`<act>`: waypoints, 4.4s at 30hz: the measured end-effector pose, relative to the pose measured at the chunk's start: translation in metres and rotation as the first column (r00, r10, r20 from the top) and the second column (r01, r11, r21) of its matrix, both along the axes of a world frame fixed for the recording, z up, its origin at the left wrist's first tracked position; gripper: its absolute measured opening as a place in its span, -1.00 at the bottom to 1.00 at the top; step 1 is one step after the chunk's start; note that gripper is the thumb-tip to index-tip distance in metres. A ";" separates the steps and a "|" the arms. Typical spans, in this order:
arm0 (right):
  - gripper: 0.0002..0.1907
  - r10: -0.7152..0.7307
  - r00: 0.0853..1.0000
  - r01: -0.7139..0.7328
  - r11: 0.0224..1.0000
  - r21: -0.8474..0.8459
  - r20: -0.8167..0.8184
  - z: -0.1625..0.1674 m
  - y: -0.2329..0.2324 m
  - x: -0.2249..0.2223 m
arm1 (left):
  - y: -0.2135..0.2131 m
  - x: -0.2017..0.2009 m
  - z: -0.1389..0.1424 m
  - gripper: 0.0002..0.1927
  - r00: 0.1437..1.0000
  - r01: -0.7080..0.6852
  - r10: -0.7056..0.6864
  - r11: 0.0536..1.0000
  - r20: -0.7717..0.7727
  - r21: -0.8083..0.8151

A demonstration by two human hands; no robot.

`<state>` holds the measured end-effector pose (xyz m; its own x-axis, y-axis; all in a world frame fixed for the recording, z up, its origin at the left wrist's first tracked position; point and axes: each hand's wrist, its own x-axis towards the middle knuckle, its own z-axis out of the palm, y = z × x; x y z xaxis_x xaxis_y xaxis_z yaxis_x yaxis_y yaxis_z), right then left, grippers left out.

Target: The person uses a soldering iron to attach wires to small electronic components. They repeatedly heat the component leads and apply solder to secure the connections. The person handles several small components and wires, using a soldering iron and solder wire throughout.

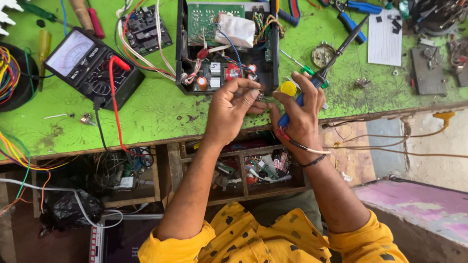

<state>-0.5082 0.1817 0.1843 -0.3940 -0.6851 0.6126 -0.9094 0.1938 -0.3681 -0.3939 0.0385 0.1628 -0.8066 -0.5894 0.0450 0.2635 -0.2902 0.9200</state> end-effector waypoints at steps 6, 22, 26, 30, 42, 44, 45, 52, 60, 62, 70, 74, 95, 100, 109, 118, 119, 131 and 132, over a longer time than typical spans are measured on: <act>-0.79 0.006 0.997 -0.007 1.000 -0.007 -0.081 -0.005 -0.003 -0.001 | -0.002 -0.001 -0.005 -0.82 1.000 0.008 -0.007 0.999 -0.025 0.044; -0.84 -0.051 0.995 0.050 0.999 0.021 0.088 0.006 -0.005 0.005 | -0.006 -0.002 -0.015 -0.89 0.997 0.069 -0.067 0.997 -0.046 0.037; -0.83 -0.069 0.993 0.066 0.997 0.042 0.092 0.004 -0.004 0.006 | -0.007 -0.003 -0.018 -0.91 0.998 0.052 -0.051 0.998 -0.024 0.020; -0.83 -0.022 0.983 0.031 0.998 -0.047 0.181 -0.001 0.000 0.006 | -0.005 -0.003 -0.018 -0.91 0.998 0.050 -0.049 0.999 -0.042 0.019; -0.75 0.081 0.996 -0.077 0.993 0.089 -0.037 0.039 -0.009 -0.006 | -0.001 -0.007 -0.002 -0.89 0.999 -0.003 0.000 0.996 -0.035 -0.090; -0.75 0.105 0.991 -0.087 0.978 0.191 -0.086 0.052 -0.015 -0.002 | 0.000 -0.008 -0.001 -0.89 0.997 -0.006 -0.001 0.996 -0.081 -0.089; -0.74 0.117 0.987 -0.088 0.967 0.241 -0.111 0.057 -0.017 -0.001 | 0.000 -0.008 -0.002 -0.89 0.998 -0.017 0.010 0.994 -0.066 -0.110; -0.80 0.040 0.992 -0.002 0.953 0.302 -0.120 0.067 -0.030 0.012 | 0.001 -0.009 -0.006 -0.91 0.998 -0.032 0.022 0.977 -0.051 -0.210; -0.87 -0.062 0.995 0.070 0.992 0.103 -0.080 0.050 -0.030 0.013 | -0.001 -0.008 -0.005 -0.90 0.998 0.019 -0.026 0.994 -0.059 -0.109; -0.86 -0.056 0.996 0.057 0.998 0.022 -0.065 0.042 -0.019 0.010 | -0.001 -0.010 -0.007 -0.90 0.996 0.056 -0.060 0.997 -0.070 -0.054; -0.72 -0.007 0.999 0.009 0.998 0.057 -0.042 0.000 0.008 -0.007 | -0.001 -0.011 -0.015 -0.89 0.996 0.037 -0.039 0.999 -0.077 -0.027; -0.76 -0.013 0.997 0.017 0.999 0.045 -0.072 -0.006 0.001 -0.012 | 0.000 -0.010 -0.009 -0.90 1.000 0.012 -0.012 1.000 -0.029 -0.002; -0.69 0.081 0.993 -0.079 0.996 0.027 -0.083 0.002 -0.003 -0.007 | 0.001 -0.008 -0.004 -0.88 0.999 0.028 -0.029 0.999 -0.018 -0.029; -0.71 -0.002 0.999 0.002 1.000 0.013 -0.033 -0.001 0.006 -0.006 | -0.001 -0.006 -0.004 -0.88 0.999 0.045 -0.046 0.999 -0.027 -0.017; -0.83 -0.056 0.997 0.059 0.997 0.046 -0.055 0.001 0.000 -0.003 | -0.004 -0.004 -0.003 -0.87 0.997 0.062 -0.063 0.998 -0.038 -0.021; -0.87 -0.089 0.996 0.090 0.995 0.037 -0.029 -0.002 -0.004 0.004 | -0.005 -0.004 -0.011 -0.90 0.993 0.072 -0.072 0.997 -0.098 -0.007; -0.87 -0.089 0.996 0.090 0.995 0.041 -0.028 -0.002 -0.004 0.004 | -0.005 -0.004 -0.012 -0.90 0.992 0.072 -0.072 0.997 -0.102 -0.005; -0.84 -0.090 0.996 0.089 0.996 0.026 0.007 -0.002 -0.002 0.002 | -0.004 -0.005 -0.004 -0.89 0.998 0.056 -0.054 0.997 -0.039 0.049; -0.84 -0.085 0.996 0.085 0.996 0.023 0.001 -0.002 -0.002 0.003 | -0.004 -0.005 -0.003 -0.86 0.997 0.056 -0.053 0.996 -0.049 0.063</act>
